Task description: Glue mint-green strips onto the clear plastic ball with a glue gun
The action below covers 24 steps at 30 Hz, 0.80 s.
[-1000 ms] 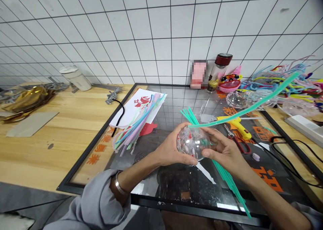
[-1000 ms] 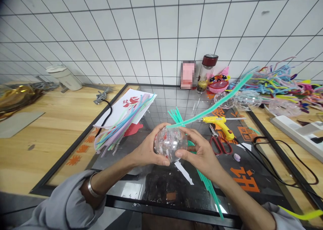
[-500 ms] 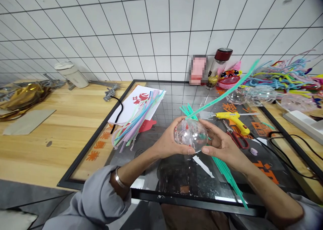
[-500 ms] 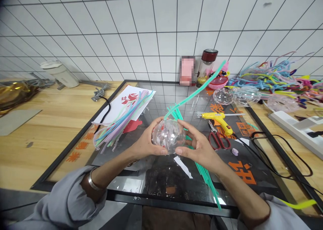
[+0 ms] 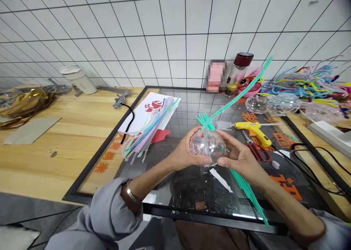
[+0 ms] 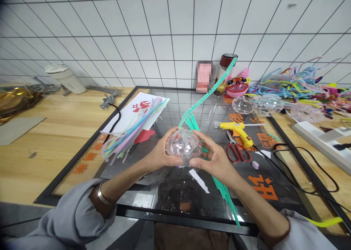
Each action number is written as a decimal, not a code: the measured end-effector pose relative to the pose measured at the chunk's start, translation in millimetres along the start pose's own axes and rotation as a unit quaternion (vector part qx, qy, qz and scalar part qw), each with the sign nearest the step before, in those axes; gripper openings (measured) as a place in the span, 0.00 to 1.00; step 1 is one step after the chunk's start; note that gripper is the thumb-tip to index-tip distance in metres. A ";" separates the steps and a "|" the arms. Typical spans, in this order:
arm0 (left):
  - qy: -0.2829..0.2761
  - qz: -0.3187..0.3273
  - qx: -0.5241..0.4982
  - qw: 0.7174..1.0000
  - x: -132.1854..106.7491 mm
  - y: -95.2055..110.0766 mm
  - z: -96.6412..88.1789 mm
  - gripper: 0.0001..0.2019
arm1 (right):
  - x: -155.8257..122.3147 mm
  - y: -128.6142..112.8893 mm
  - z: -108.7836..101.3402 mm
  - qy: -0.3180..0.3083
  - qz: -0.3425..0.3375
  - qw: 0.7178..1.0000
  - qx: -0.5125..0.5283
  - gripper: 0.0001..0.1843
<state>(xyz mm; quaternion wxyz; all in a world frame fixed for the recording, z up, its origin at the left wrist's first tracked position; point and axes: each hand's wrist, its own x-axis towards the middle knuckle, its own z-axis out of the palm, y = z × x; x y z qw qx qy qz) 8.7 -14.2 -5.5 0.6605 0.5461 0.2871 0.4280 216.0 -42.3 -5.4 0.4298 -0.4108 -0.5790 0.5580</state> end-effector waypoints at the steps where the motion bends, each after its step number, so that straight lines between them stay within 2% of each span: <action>1: -0.001 0.001 -0.002 1.000 -0.3 -0.4 0.1 0.44 | -0.3 0.8 -0.4 -0.003 -0.005 1.000 0.000 0.42; 6: -0.001 0.010 -0.004 1.000 -1.7 -3.4 -0.3 0.45 | -1.4 3.9 -2.1 -0.015 -0.033 0.999 -0.024 0.41; 17: 0.007 0.034 0.006 0.999 -2.8 -3.3 2.3 0.44 | -2.0 3.2 -3.1 -0.017 -0.043 0.998 -0.032 0.44; 24: 0.035 -0.007 -0.007 0.999 -1.1 -3.8 -0.4 0.45 | -1.0 0.4 -3.0 -0.045 -0.016 0.999 0.020 0.47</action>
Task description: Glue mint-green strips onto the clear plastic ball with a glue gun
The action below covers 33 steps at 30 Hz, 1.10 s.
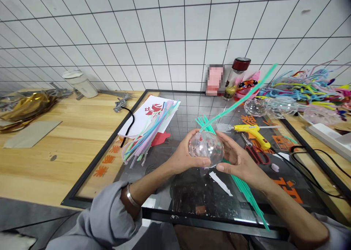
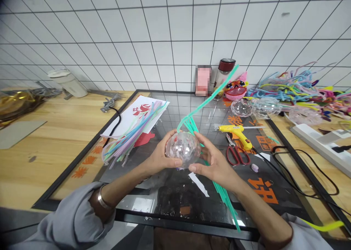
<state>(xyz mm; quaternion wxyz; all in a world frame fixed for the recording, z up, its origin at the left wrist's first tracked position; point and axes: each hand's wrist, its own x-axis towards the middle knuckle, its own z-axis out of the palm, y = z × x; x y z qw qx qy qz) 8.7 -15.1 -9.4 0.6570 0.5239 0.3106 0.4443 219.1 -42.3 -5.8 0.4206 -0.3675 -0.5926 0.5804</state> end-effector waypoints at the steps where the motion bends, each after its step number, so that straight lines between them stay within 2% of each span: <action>1: 0.008 -0.005 -0.009 1.000 0.5 -0.5 -0.8 0.46 | 0.5 0.2 -0.2 0.003 0.002 1.000 0.005 0.48; 5: 0.031 -0.025 -0.067 0.997 1.8 -0.9 -2.1 0.42 | 2.4 1.8 1.3 0.030 0.000 0.999 -0.019 0.49; 11: 0.026 -0.065 -0.134 0.988 1.4 3.6 1.2 0.35 | 3.8 7.5 9.8 0.067 -0.043 0.987 -0.141 0.50; 18: 0.013 -0.083 -0.150 0.985 2.0 1.1 0.3 0.34 | 5.1 7.1 11.1 0.081 -0.073 0.972 -0.208 0.50; 26: -0.010 -0.073 -0.133 0.988 2.5 1.2 0.1 0.34 | 4.6 6.2 8.4 0.083 -0.071 0.973 -0.202 0.48; 33: 0.010 -0.061 -0.139 0.988 1.0 1.9 2.5 0.34 | 3.7 4.6 6.0 0.070 -0.065 0.978 -0.185 0.45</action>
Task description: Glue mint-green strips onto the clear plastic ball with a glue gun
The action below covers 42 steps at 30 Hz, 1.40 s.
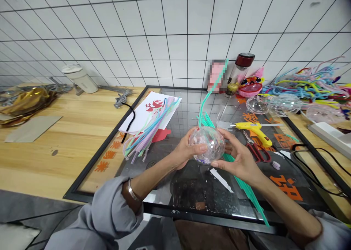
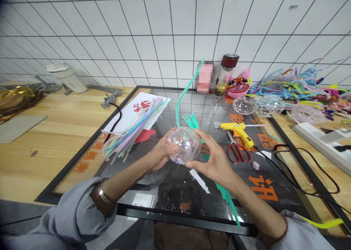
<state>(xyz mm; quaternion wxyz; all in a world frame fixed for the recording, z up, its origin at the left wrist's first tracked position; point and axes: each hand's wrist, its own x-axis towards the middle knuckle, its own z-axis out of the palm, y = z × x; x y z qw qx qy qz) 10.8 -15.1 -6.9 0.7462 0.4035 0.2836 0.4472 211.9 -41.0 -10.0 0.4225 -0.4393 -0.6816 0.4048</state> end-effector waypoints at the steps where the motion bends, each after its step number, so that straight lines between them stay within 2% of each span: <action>1: 0.002 -0.001 0.003 1.000 -0.3 0.0 0.1 0.35 | 0.2 -0.5 -0.2 0.001 0.002 1.000 0.001 0.45; 10: 0.009 0.025 0.024 0.999 -0.4 -0.6 2.0 0.36 | -1.9 -0.3 0.3 0.005 0.003 1.000 -0.006 0.46; 25: -0.015 0.056 0.063 0.996 -0.1 -4.2 1.7 0.46 | -6.9 0.4 3.1 0.014 0.013 1.000 0.021 0.48; 37: -0.021 0.052 0.076 0.996 -2.7 -1.6 1.2 0.56 | -10.9 4.9 2.6 0.018 -0.046 0.998 -0.033 0.46; 42: -0.021 0.056 0.073 0.996 -2.6 -1.8 2.5 0.53 | -11.2 7.5 2.7 0.018 -0.050 0.998 -0.026 0.46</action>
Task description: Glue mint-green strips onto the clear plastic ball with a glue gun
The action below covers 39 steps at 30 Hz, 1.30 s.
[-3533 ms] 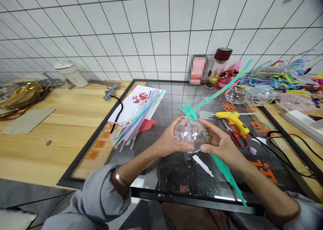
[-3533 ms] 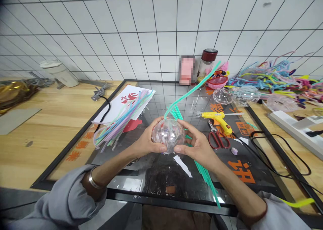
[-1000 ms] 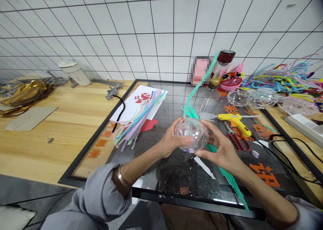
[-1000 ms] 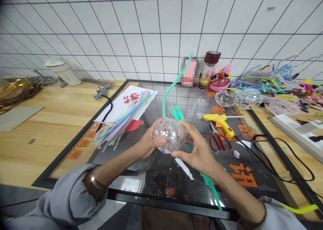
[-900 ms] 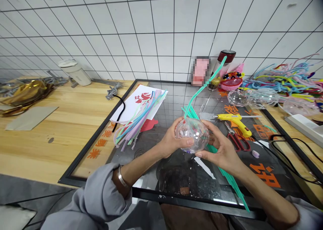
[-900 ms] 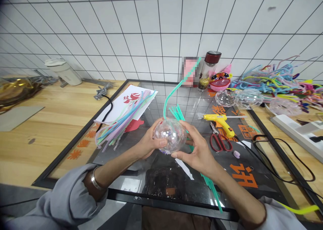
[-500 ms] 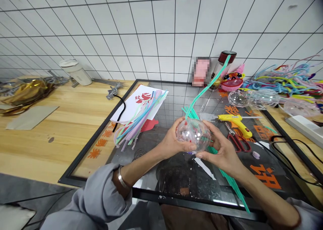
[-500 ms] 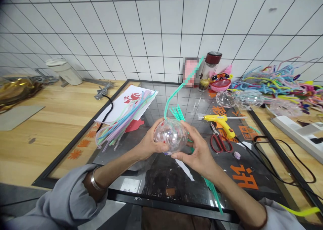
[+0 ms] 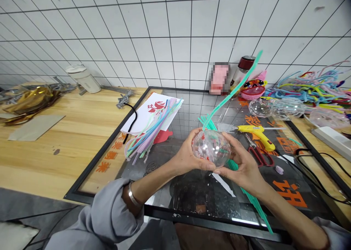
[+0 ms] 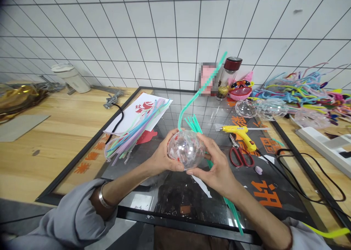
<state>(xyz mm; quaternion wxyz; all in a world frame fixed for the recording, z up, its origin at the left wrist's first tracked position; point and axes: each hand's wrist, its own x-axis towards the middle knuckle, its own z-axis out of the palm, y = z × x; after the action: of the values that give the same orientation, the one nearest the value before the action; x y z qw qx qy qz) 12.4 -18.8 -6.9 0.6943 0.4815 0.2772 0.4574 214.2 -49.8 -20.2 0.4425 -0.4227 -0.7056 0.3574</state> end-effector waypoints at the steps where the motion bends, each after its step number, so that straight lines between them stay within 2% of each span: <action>1: 0.001 0.002 0.003 1.000 0.2 0.1 0.0 0.52 | 0.3 0.1 0.1 0.000 0.001 1.000 0.004 0.46; 8: -0.005 0.001 0.007 1.000 1.3 0.0 -2.0 0.49 | 1.9 -0.6 -2.2 0.007 -0.014 1.000 0.003 0.44; 11: -0.011 0.007 0.009 1.000 0.9 0.4 -1.8 0.48 | 2.3 -2.5 -4.6 -0.009 -0.013 1.000 0.022 0.44; 16: -0.007 0.006 0.018 1.000 -1.8 2.7 1.2 0.48 | 2.9 -6.6 -4.5 -0.012 -0.032 0.996 0.088 0.36; 24: -0.017 0.025 0.043 0.999 -3.9 0.2 1.1 0.49 | 0.6 -3.9 -3.1 -0.001 -0.040 0.997 0.072 0.38; 30: -0.018 0.026 0.028 0.999 -2.7 -2.5 -0.8 0.55 | 2.1 -2.4 -4.2 -0.006 -0.048 0.996 0.073 0.40; 39: -0.017 0.036 0.043 0.998 -4.0 1.8 1.4 0.50 | 2.6 -7.1 -2.0 0.008 -0.026 0.992 0.120 0.37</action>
<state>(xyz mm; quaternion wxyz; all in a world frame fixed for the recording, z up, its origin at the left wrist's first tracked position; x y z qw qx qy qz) 11.2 -22.7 -4.9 0.6610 0.5283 0.2670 0.4612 213.4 -49.9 -12.4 0.5049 -0.3504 -0.6649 0.4245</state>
